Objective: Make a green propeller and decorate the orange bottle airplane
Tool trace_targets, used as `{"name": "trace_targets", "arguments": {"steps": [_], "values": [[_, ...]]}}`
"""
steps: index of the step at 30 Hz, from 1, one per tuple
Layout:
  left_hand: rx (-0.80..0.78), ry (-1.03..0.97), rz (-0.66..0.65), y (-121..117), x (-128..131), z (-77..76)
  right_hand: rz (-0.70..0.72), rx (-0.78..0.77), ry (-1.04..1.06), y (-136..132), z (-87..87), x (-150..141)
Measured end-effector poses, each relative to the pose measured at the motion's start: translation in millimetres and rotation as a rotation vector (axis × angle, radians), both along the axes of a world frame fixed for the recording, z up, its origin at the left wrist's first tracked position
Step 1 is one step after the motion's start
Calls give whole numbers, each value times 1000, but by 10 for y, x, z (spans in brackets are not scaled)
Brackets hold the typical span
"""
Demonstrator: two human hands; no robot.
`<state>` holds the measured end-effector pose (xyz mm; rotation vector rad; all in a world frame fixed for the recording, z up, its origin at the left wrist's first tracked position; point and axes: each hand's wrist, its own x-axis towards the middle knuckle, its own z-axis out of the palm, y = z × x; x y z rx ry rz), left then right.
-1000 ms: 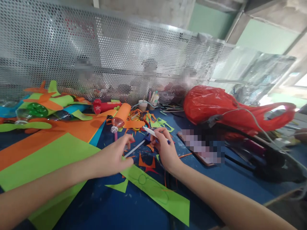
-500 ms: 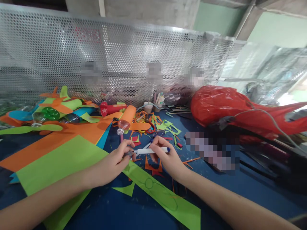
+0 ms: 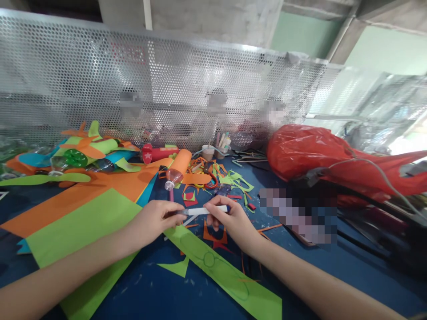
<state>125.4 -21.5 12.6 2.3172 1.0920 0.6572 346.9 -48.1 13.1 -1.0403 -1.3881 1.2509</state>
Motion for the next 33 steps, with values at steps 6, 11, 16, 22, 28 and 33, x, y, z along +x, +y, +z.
{"name": "trace_targets", "arguments": {"steps": [6,11,16,22,28,33], "values": [[265,21,-20,-98,37,-18,18,-70,35,-20,5,-15],[419,33,-51,-94,48,-108,36,-72,30,-22,-21,-15],[541,46,-84,-88,41,-146,59,-93,36,-35,-31,-18],[601,66,-116,-93,34,-179,85,-167,90,-55,-27,-46],[568,82,-120,-112,51,-233,119,-248,122,-69,-48,-58],[483,92,-97,-134,76,-192,125,-243,126,-51,-58,-66]]}}
